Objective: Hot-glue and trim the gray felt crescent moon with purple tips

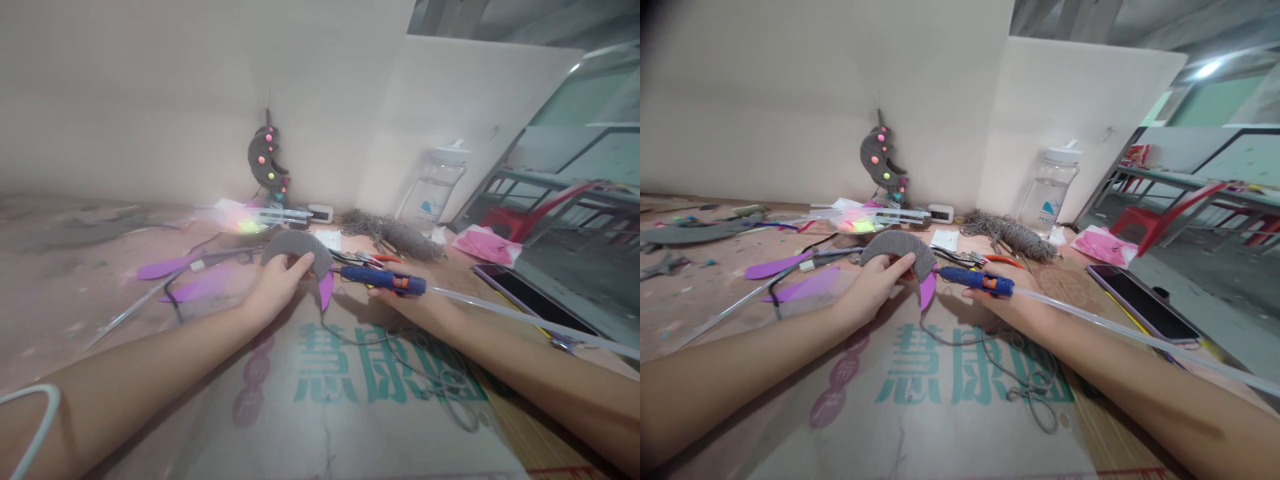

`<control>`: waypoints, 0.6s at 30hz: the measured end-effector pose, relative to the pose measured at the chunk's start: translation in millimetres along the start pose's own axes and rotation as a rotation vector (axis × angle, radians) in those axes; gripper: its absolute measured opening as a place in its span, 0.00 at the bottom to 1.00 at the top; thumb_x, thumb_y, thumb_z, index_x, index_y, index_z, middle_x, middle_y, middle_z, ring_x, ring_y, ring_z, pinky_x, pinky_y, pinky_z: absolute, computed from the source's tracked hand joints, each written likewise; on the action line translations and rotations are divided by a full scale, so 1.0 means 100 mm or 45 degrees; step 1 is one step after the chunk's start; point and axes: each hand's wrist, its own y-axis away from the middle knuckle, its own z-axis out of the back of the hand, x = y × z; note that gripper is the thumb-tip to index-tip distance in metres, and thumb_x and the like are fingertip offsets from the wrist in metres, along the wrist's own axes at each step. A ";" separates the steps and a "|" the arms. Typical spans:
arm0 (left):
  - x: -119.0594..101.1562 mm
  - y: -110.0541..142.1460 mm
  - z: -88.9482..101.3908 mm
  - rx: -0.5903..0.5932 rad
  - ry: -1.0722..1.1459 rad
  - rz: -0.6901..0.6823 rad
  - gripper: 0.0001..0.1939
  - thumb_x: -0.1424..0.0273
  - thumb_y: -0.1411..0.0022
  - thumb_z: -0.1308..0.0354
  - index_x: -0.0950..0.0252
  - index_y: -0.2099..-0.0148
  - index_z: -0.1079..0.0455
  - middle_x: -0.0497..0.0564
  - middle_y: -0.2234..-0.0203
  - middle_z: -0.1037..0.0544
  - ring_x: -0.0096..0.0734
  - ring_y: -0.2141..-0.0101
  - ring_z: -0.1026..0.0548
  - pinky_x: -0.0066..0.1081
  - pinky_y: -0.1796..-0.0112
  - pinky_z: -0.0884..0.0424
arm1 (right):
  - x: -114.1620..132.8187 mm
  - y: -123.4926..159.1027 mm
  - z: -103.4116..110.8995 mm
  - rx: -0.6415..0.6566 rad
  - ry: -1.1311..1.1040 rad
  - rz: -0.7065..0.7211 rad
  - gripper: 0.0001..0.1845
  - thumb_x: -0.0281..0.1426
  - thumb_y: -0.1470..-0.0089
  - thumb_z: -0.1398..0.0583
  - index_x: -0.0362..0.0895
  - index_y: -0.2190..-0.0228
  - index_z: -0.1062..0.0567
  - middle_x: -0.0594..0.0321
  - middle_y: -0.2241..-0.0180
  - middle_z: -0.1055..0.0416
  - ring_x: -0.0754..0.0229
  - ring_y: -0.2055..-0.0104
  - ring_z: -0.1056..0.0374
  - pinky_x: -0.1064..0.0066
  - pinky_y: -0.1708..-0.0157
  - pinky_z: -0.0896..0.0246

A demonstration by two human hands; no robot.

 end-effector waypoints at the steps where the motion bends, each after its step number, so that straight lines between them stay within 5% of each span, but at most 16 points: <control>1: 0.00 0.00 0.00 -0.001 -0.003 0.002 0.20 0.53 0.39 0.44 0.66 0.69 0.25 0.51 0.71 0.19 0.33 0.69 0.25 0.28 0.64 0.33 | 0.00 0.00 0.00 -0.002 -0.008 -0.008 0.15 0.44 0.51 0.35 0.46 0.69 0.21 0.55 0.65 0.21 0.47 0.56 0.26 0.62 0.59 0.31; 18: 0.02 -0.02 0.00 0.023 0.021 0.040 0.21 0.52 0.40 0.43 0.66 0.67 0.25 0.52 0.69 0.18 0.34 0.67 0.24 0.28 0.63 0.31 | 0.00 -0.01 0.00 -0.024 -0.052 -0.068 0.15 0.44 0.49 0.37 0.45 0.67 0.22 0.56 0.58 0.22 0.52 0.61 0.26 0.65 0.63 0.32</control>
